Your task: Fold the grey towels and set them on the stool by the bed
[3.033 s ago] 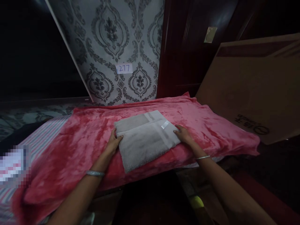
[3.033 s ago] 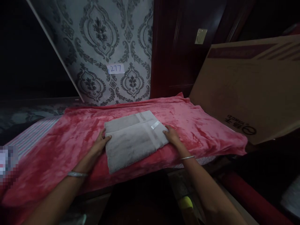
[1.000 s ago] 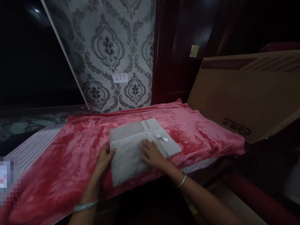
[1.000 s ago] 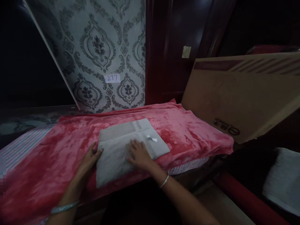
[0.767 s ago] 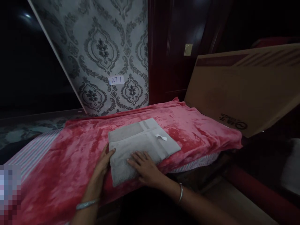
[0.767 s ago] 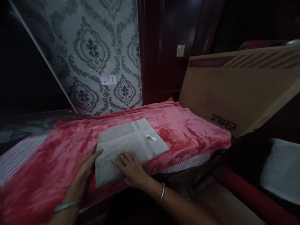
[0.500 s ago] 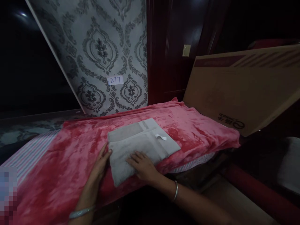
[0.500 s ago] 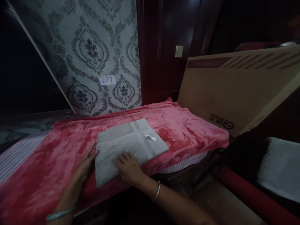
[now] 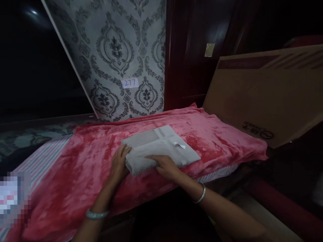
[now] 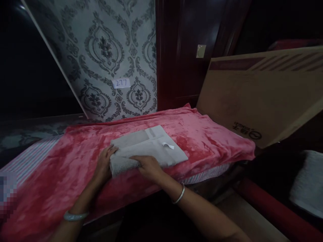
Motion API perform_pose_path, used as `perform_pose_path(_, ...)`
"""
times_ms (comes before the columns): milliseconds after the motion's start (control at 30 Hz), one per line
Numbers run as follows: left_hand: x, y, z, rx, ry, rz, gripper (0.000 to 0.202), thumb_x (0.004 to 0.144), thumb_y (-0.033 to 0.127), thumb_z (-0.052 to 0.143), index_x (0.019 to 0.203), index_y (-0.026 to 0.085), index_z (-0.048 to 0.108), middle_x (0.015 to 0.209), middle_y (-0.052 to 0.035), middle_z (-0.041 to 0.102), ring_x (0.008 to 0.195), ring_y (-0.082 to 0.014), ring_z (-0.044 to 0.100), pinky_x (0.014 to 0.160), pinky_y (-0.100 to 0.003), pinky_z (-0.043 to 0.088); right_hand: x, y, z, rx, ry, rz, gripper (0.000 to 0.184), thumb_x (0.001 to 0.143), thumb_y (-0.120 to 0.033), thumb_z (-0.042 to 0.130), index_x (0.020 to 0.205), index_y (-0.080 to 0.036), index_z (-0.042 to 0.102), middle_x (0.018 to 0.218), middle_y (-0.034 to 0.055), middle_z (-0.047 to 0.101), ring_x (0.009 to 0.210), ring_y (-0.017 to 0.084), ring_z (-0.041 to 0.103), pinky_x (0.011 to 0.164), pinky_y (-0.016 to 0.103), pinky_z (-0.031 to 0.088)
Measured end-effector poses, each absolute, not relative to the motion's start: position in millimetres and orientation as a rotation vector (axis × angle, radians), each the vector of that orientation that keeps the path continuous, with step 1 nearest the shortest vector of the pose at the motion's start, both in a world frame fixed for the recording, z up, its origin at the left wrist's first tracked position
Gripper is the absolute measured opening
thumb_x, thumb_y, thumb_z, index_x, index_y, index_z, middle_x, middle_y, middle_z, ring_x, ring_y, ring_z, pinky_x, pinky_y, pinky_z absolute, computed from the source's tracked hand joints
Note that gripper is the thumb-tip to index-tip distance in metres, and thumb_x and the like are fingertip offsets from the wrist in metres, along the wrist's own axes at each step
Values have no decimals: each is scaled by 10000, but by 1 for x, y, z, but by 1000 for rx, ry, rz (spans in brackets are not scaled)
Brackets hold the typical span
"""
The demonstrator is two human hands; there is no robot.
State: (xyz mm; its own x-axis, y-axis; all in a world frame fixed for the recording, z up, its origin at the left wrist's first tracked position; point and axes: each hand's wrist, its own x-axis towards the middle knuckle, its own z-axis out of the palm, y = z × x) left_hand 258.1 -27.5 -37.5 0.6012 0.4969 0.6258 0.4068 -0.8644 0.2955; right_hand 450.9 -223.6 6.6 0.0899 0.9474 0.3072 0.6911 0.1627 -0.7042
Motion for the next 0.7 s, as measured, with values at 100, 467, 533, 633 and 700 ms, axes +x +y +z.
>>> perform_pose_path(100, 264, -20, -32, 2690, 538, 1129, 351, 825, 304, 553, 1144, 206, 662, 1223, -130, 680, 1207, -301, 590, 1064, -498, 454, 462, -229, 21, -1521, -1634, 416, 667, 684, -83, 504, 1309, -224, 690, 1287, 50, 703, 1210, 261, 643, 1047, 400, 483)
perform_pose_path(467, 297, -77, 101, 2409, 595, 1145, 337, 778, 466, 619, 996, 219, 691, 1001, -79, 697, 989, -306, 616, 932, -409, 499, 521, -269, 142, -1343, -1532, 216, 245, 876, -371, 655, 1017, -194, 751, 991, 32, 744, 976, 244, 681, 919, 381, 539)
perform_pose_path(533, 305, -89, 136, 2439, 557, 1139, 368, 785, 472, 633, 1033, 209, 694, 963, -62, 684, 983, -304, 619, 912, -394, 504, 534, -282, 171, -1325, -1504, 116, 287, 879, -428, 678, 1020, -187, 744, 997, 28, 734, 998, 249, 675, 934, 400, 538)
perform_pose_path(633, 315, -95, 178, 2430, 551, 1172, 383, 794, 444, 663, 1085, 196, 681, 935, -29, 658, 1046, -303, 613, 917, -377, 501, 551, -298, 209, -1279, -1499, -39, 343, 893, -481, 680, 1027, -170, 737, 983, 1, 709, 1014, 236, 661, 909, 370, 539)
perform_pose_path(700, 321, -89, 196, 2375, 564, 1193, 398, 836, 426, 630, 1140, 172, 664, 965, -16, 642, 1108, -311, 601, 927, -391, 495, 565, -299, 228, -1253, -1496, -107, 346, 922, -473, 649, 1033, -156, 733, 977, -15, 685, 1032, 218, 649, 885, 331, 524)
